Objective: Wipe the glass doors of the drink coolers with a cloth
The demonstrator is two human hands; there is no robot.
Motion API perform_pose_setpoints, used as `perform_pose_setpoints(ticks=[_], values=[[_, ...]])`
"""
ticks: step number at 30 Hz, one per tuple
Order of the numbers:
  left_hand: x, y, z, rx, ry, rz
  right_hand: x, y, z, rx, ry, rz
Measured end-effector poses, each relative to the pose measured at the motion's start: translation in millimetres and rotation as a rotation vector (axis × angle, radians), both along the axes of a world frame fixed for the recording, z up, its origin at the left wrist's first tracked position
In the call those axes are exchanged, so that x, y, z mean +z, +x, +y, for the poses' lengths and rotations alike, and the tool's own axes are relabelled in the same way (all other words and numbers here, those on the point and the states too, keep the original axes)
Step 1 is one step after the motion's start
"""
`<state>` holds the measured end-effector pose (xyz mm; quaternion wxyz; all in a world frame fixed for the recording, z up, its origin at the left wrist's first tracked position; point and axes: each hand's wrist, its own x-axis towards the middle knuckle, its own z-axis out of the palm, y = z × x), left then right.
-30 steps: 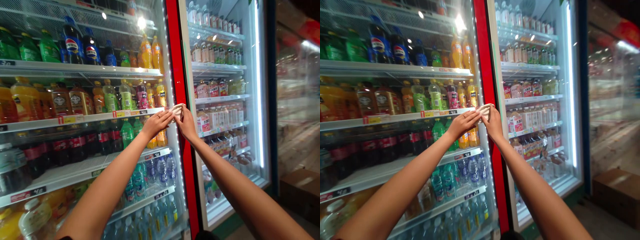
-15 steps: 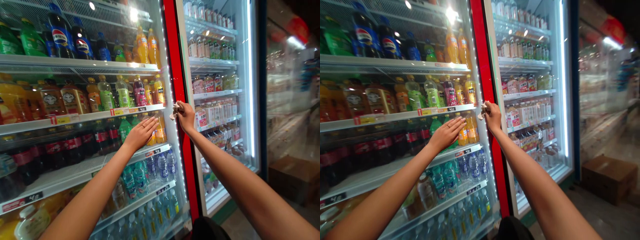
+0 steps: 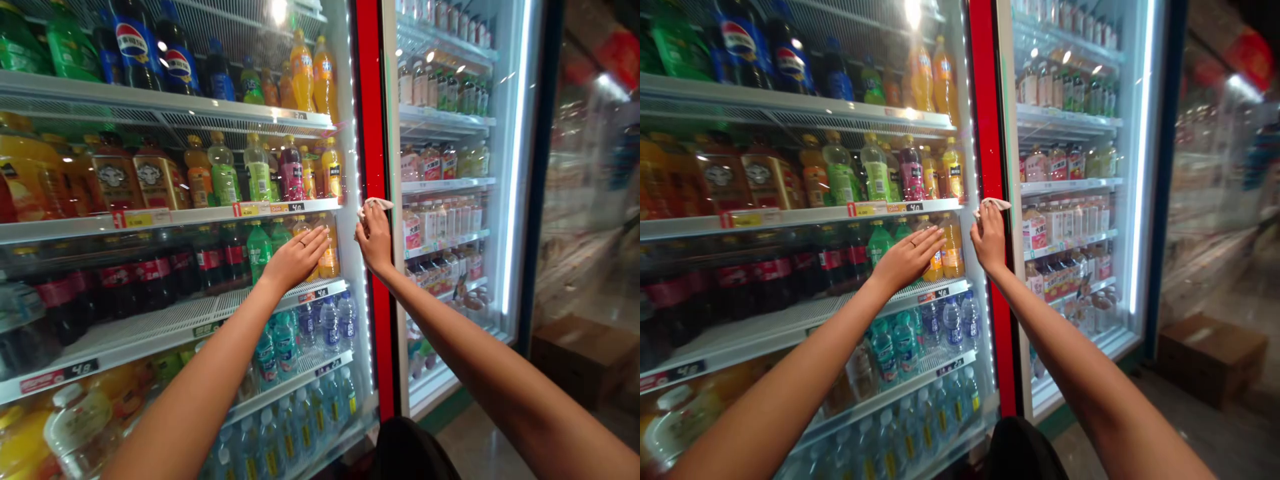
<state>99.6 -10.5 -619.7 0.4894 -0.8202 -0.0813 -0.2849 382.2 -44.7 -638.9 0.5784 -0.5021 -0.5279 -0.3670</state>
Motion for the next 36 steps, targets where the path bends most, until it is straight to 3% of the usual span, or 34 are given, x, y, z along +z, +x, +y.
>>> perform_pose_setpoints(ticks=[4, 11, 18, 25, 31, 36], values=[[-1.2, 0.9, 0.8, -0.003, -0.011, 0.003, 8.6, 1.1, -0.5, 0.035, 0.009, 0.008], [-4.0, 4.4, 3.6, -0.013, -0.004, -0.001, -17.2, -10.3, -2.6, 0.024, 0.045, 0.034], [-4.9, 4.4, 2.6, -0.005, -0.029, 0.017, -3.3, -19.4, -7.1, 0.106, 0.031, -0.034], [-8.4, 2.2, -3.8, 0.018, -0.065, 0.024, -21.6, -47.9, -10.1, 0.130, 0.067, 0.019], [-14.7, -36.9, -9.3, 0.046, -0.074, 0.118, 4.0, -52.5, -7.7, 0.151, 0.152, 0.096], [-12.6, -95.7, -6.4, 0.051, -0.074, 0.114, 2.1, -65.3, -9.5, 0.131, 0.140, 0.101]])
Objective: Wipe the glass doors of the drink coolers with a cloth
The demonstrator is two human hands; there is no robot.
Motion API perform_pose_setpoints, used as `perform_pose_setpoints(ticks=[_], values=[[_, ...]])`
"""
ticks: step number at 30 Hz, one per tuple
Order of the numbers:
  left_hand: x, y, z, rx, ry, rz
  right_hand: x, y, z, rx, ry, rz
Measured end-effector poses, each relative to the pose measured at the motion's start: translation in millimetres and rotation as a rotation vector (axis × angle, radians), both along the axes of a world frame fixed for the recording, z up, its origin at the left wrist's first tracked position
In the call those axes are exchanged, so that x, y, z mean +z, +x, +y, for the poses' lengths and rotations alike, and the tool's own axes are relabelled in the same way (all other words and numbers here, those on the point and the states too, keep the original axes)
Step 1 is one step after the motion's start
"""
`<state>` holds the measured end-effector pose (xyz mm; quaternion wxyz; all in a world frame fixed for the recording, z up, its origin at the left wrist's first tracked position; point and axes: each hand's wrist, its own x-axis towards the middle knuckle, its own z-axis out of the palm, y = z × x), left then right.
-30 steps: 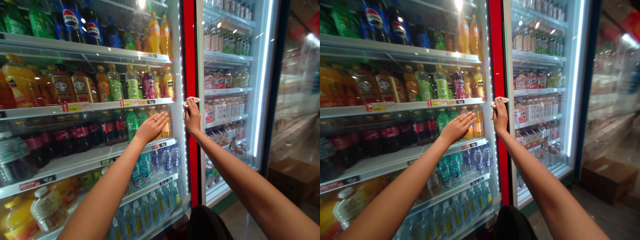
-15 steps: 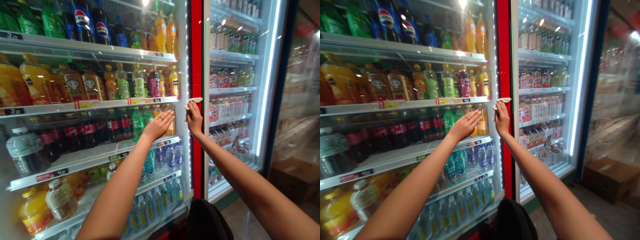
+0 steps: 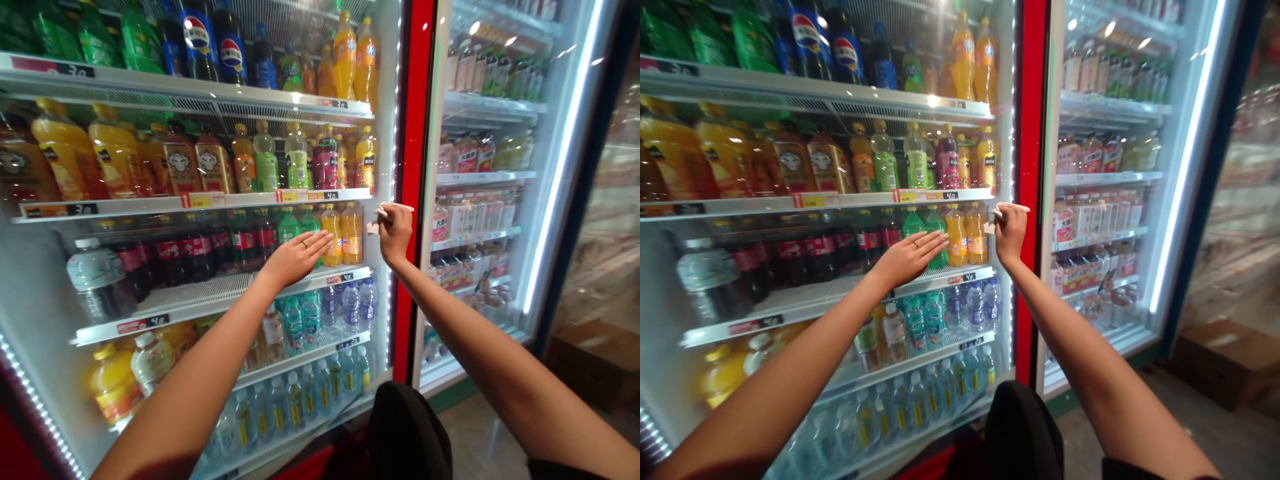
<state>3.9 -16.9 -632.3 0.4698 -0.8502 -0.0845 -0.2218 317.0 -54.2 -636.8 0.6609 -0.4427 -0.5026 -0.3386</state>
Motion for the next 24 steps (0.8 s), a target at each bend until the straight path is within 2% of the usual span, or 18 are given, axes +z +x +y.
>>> perform_pose_setpoints(ticks=[4, 6, 9, 13, 17, 21, 24], values=[[1.9, -21.3, 3.0, 0.004, -0.013, 0.003, 3.0, -21.0, 0.4, 0.021, 0.010, -0.065], [0.2, -21.8, 3.5, 0.006, -0.018, -0.005, 10.9, -23.5, 2.2, 0.025, 0.001, -0.098], [-3.8, -18.9, 3.7, 0.000, -0.023, -0.029, 18.0, -16.9, 5.3, -0.014, 0.019, -0.030], [-6.7, -17.5, 3.8, -0.009, -0.009, -0.044, 5.3, -13.7, 8.5, -0.025, 0.047, 0.027], [-6.4, -17.8, 1.8, 0.004, 0.037, -0.047, -6.8, -29.7, 11.1, -0.012, -0.058, -0.081], [-6.8, -17.8, 0.7, -0.002, 0.073, -0.058, 1.5, -37.0, 8.3, 0.025, -0.166, -0.211], [-8.5, -17.6, 3.0, -0.013, 0.068, -0.064, 6.5, -26.0, 1.9, 0.026, -0.130, -0.171]])
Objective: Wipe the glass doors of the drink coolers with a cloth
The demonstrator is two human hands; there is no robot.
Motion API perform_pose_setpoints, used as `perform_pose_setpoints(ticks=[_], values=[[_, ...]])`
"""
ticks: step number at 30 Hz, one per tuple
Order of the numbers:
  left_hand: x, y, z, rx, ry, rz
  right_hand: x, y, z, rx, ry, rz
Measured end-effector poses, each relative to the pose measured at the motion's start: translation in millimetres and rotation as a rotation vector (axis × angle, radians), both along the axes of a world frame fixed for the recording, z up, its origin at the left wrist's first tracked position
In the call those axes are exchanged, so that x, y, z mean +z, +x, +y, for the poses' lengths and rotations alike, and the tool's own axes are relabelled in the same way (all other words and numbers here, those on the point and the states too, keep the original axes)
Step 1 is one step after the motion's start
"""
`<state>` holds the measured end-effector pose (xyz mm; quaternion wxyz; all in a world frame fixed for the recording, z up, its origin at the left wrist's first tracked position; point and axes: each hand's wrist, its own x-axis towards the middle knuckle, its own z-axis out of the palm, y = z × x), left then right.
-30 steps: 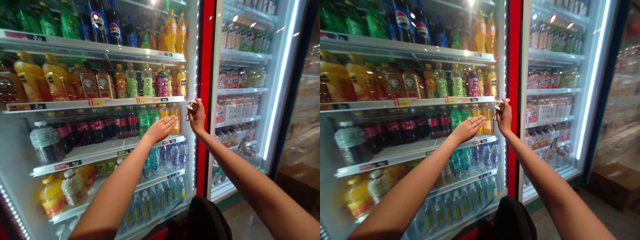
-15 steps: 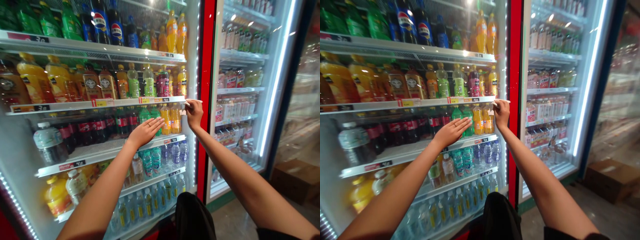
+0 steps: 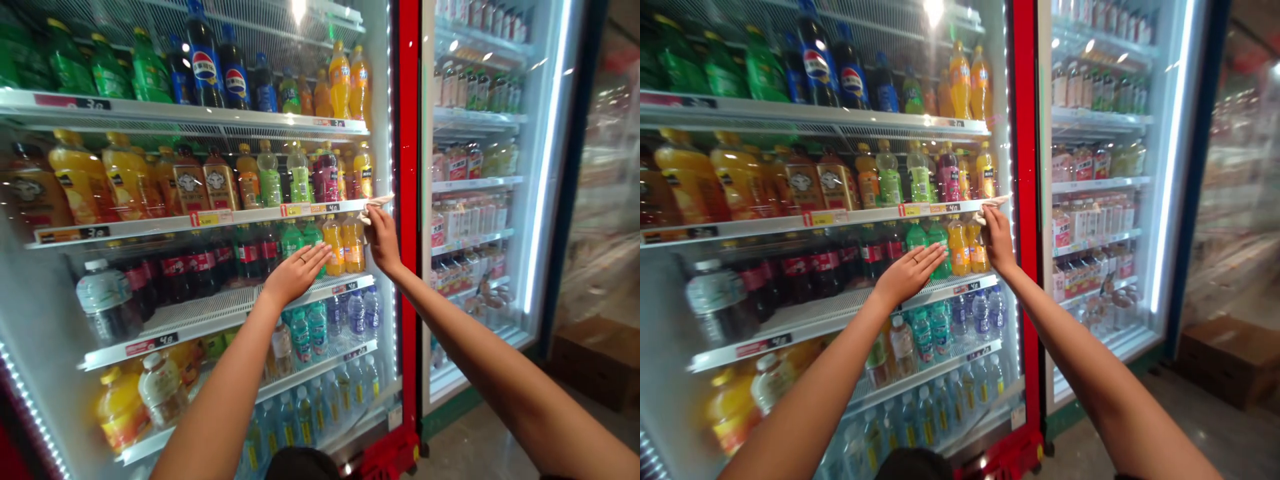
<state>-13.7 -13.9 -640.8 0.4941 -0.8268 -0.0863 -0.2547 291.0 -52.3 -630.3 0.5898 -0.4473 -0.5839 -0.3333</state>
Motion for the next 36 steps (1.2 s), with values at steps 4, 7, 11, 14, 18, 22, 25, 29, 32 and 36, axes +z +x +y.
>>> perform_pose_setpoints(ticks=[4, 7, 11, 14, 18, 22, 25, 29, 32, 36], values=[[-2.0, 0.6, 3.6, 0.002, 0.024, 0.010, -2.9, 15.5, -1.8, -0.035, 0.134, 0.203], [-2.7, 1.2, 4.4, 0.014, 0.063, 0.011, -1.2, 8.1, 5.8, -0.038, 0.200, 0.282], [-3.0, 1.7, 4.0, 0.022, 0.083, 0.005, 3.4, -21.4, 16.0, -0.033, 0.245, 0.238], [-2.4, 1.7, 2.9, 0.023, 0.080, 0.005, -3.7, -32.1, 16.4, -0.018, 0.231, 0.180], [-0.8, 1.3, 1.2, 0.020, 0.073, 0.010, -10.8, -17.8, 11.5, -0.026, 0.202, 0.215], [-2.2, 1.3, 2.7, 0.012, 0.073, 0.002, 10.3, -6.2, 13.4, -0.011, 0.253, 0.276], [-4.9, 1.7, 5.2, 0.007, 0.084, -0.009, 23.9, -13.8, 19.2, 0.009, 0.239, 0.180], [-6.5, 1.9, 5.8, 0.007, 0.112, -0.015, 6.2, -21.6, 20.0, -0.050, 0.227, -0.034], [-6.2, 1.7, 4.8, 0.011, 0.127, -0.016, -15.9, -10.3, 15.0, -0.084, 0.140, -0.219], [-6.6, 2.3, 6.0, 0.009, 0.112, -0.024, -15.3, 2.7, 16.0, -0.139, 0.120, -0.154]])
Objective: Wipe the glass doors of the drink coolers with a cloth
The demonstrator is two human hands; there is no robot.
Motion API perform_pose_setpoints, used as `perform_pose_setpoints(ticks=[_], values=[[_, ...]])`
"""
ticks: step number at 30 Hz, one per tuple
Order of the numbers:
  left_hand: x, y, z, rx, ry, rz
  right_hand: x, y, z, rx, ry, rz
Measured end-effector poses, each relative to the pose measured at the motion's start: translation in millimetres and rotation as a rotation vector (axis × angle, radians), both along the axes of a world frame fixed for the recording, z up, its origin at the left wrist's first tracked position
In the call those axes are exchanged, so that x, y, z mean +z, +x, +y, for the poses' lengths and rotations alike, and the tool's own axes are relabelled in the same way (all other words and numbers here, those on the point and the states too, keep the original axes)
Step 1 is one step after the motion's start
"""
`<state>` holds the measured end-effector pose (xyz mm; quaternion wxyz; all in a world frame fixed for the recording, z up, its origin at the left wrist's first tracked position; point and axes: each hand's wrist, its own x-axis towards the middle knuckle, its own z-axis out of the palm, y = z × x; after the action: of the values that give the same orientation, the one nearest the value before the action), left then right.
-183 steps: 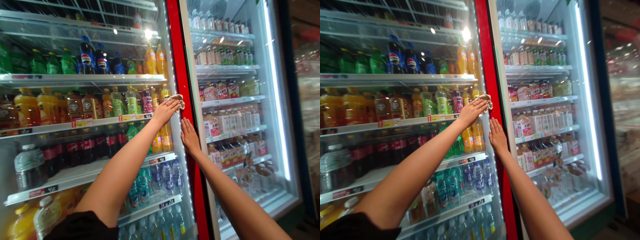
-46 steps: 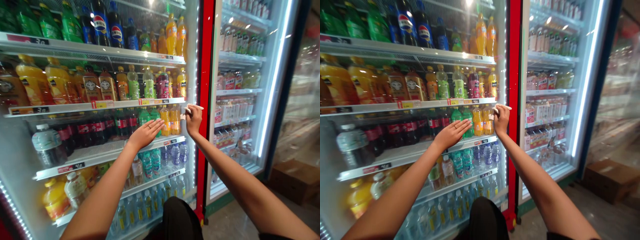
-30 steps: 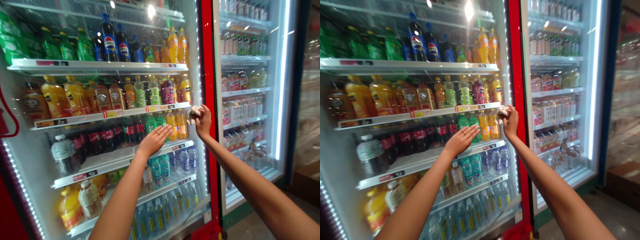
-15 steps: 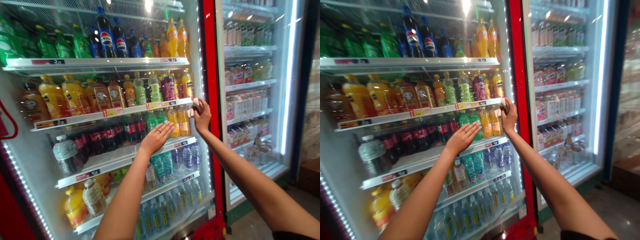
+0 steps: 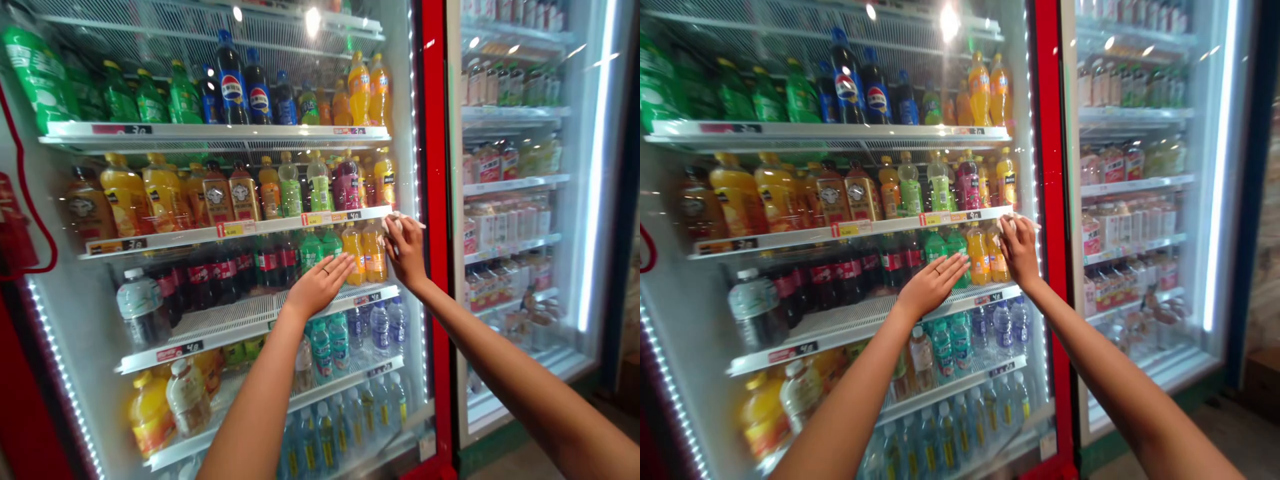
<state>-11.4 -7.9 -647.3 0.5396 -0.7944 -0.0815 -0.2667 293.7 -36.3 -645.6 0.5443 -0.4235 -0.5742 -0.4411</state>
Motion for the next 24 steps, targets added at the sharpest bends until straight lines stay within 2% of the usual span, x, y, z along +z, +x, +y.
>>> perform_pose_setpoints(ticks=[4, 6, 8, 11, 13, 16, 20, 24], values=[[-0.4, 0.6, 1.5, -0.013, 0.001, -0.004, 17.6, -22.8, 10.2, 0.044, -0.008, 0.130], [0.0, 0.5, 1.0, -0.017, -0.001, -0.005, 16.9, -39.8, 11.8, 0.053, -0.023, 0.104], [0.5, 0.4, 0.2, -0.013, -0.005, -0.003, 8.6, -50.3, 9.1, 0.062, -0.045, 0.054], [0.7, 0.4, -0.2, 0.001, -0.020, 0.005, -7.3, -47.5, 0.8, 0.093, -0.091, -0.018], [0.3, 0.7, 0.5, 0.001, -0.034, 0.010, -11.4, -39.0, -2.6, 0.110, -0.097, -0.015], [-0.2, 0.8, 1.8, -0.009, -0.045, 0.006, -3.5, -33.8, -1.0, 0.106, -0.079, 0.046], [0.0, 0.6, 1.5, -0.016, -0.015, -0.005, 13.1, -47.6, 4.6, 0.102, -0.067, 0.060], [-0.2, 0.7, 0.7, -0.010, 0.019, -0.013, 6.9, -51.9, -1.1, 0.113, -0.112, -0.046]])
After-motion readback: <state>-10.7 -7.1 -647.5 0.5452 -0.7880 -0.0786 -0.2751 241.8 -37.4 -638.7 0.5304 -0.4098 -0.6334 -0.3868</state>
